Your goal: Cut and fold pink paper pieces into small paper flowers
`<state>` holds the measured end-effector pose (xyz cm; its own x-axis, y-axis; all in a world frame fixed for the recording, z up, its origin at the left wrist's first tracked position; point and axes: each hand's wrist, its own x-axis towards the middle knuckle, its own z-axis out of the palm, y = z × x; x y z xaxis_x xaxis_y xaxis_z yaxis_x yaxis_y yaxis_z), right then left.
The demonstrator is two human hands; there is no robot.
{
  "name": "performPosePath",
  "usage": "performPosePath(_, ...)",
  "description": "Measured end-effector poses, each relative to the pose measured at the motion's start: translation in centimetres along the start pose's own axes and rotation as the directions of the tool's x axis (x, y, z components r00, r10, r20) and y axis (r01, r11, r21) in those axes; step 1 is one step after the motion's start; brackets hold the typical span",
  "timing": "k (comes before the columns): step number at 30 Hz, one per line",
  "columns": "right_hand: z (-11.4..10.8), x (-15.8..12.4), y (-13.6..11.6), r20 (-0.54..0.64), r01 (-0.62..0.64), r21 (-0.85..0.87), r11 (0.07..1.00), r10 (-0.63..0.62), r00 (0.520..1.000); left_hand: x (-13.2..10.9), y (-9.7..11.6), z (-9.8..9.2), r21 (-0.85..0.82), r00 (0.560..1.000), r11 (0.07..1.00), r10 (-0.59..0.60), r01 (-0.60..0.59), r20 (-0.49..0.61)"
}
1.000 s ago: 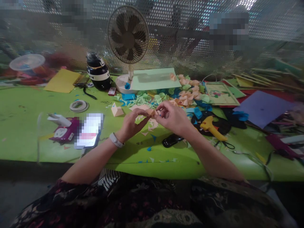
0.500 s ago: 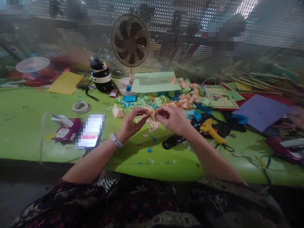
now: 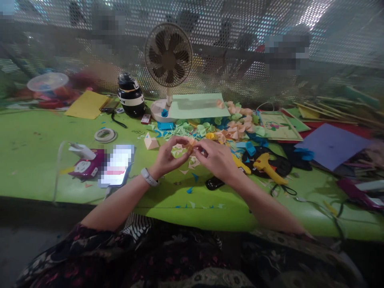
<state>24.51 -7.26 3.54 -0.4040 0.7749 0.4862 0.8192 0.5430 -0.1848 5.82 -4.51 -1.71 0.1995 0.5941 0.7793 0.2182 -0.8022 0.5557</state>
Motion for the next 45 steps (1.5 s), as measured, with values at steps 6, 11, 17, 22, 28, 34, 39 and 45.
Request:
performPosePath(6, 0.9, -0.2, 0.2, -0.032, 0.102, -0.156, 0.982, -0.108, 0.994, -0.3, -0.1, 0.1, 0.113, 0.999, 0.993, -0.036, 0.04, -0.035)
performPosePath(11, 1.4, -0.4, -0.1, -0.045, 0.154, -0.217, 0.964, -0.167, 0.985, -0.1, 0.2, -0.1, 0.224, 0.999, 0.974, -0.026, 0.031, -0.023)
performPosePath(17, 0.2, 0.1, 0.0, -0.094, 0.033, -0.022, 0.999, -0.035, 0.995, 0.1, -0.4, 0.2, 0.319, 0.985, 0.94, 0.153, -0.119, -0.084)
performPosePath(22, -0.4, 0.7, 0.7, -0.081, -0.09, 0.103, 0.991, 0.099, 0.992, 0.2, -0.3, 0.1, 0.365, 0.984, 0.919, 0.173, -0.148, -0.036)
performPosePath(28, -0.4, 0.7, 0.6, -0.014, -0.043, 0.194, 0.98, 0.047, 0.999, 0.1, -0.3, -0.1, 0.305, 0.988, 0.94, 0.155, -0.153, 0.02)
performPosePath(34, -0.3, 0.6, 0.4, -0.009, -0.009, 0.156, 0.988, 0.011, 1.0, 0.0, -0.5, 0.0, 0.293, 0.982, 0.939, 0.187, -0.178, -0.004)
performPosePath(39, -0.2, 0.7, 0.5, 0.024, 0.014, 0.169, 0.986, -0.018, 1.0, 0.0, -0.7, 0.0, 0.281, 0.984, 0.944, 0.174, -0.174, 0.023)
performPosePath(45, -0.3, 1.1, 1.2, 0.015, -0.052, 0.213, 0.976, 0.05, 0.999, 0.1, -0.4, -0.2, 0.231, 0.993, 0.97, 0.095, -0.078, -0.064)
